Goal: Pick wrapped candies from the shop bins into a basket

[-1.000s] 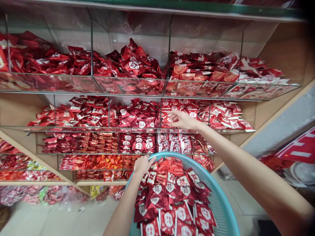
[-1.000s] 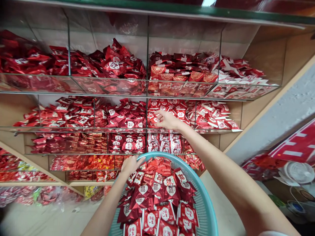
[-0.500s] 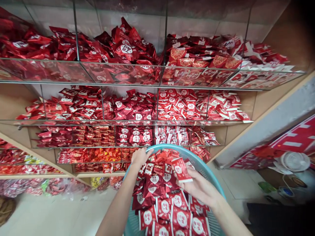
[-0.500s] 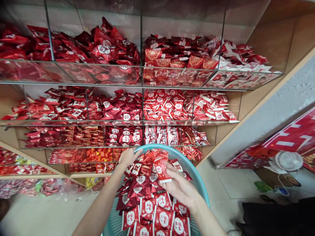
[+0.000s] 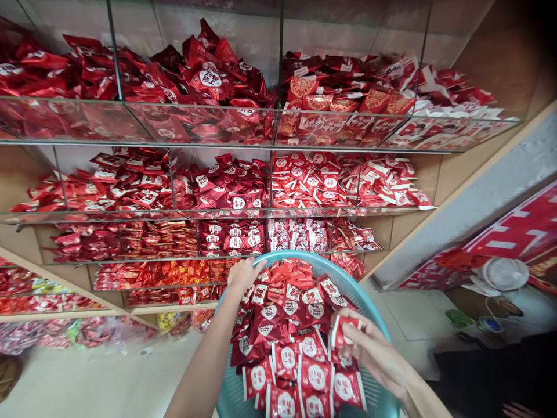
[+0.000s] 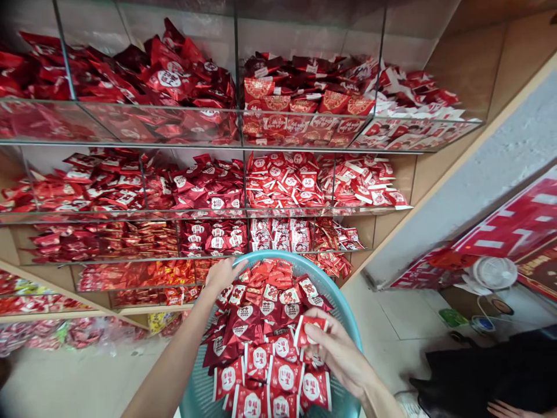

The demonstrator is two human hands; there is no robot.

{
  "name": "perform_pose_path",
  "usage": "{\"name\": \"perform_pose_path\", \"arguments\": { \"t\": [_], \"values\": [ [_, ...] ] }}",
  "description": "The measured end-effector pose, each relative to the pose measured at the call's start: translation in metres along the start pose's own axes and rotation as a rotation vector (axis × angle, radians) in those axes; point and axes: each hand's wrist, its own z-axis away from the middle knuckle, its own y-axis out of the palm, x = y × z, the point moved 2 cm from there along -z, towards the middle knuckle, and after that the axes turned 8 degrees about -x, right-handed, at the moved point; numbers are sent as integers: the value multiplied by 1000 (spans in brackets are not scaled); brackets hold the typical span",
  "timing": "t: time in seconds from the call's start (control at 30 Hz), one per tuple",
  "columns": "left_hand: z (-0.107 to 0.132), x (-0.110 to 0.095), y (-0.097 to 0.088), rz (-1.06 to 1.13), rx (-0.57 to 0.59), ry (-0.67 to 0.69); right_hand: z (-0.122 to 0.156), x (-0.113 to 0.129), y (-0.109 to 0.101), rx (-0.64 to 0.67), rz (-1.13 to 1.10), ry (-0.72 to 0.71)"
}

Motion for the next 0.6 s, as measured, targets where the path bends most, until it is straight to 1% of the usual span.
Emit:
{"name": "perform_pose_path", "arguments": {
  "t": [0.03,0.1,0.23,0.33,0.4,0.5,0.6],
  "values": [
    [0,0,0,-2,3,-3,-1,-2,-1,-22,41,12],
    [0,-1,-2,-8,12,-8,-4,-6,-3,-66,194,8],
    [0,-2,-3,-12,23,-9,-15,-10,-12,-124,638,-143],
    [0,-1,-3,-10,19,-3,-20,-15,-17,-145,874,-233],
    [0,-1,-3,-3,13,3,-20,-19,-17,-162,955,-250],
    [0,0,-3,9,8,12,-18,-23,-14,-160,1019,-214],
    [0,0,-3,9,19,12,-16,-24,-12,-179,1109,-216]
  ]
}}
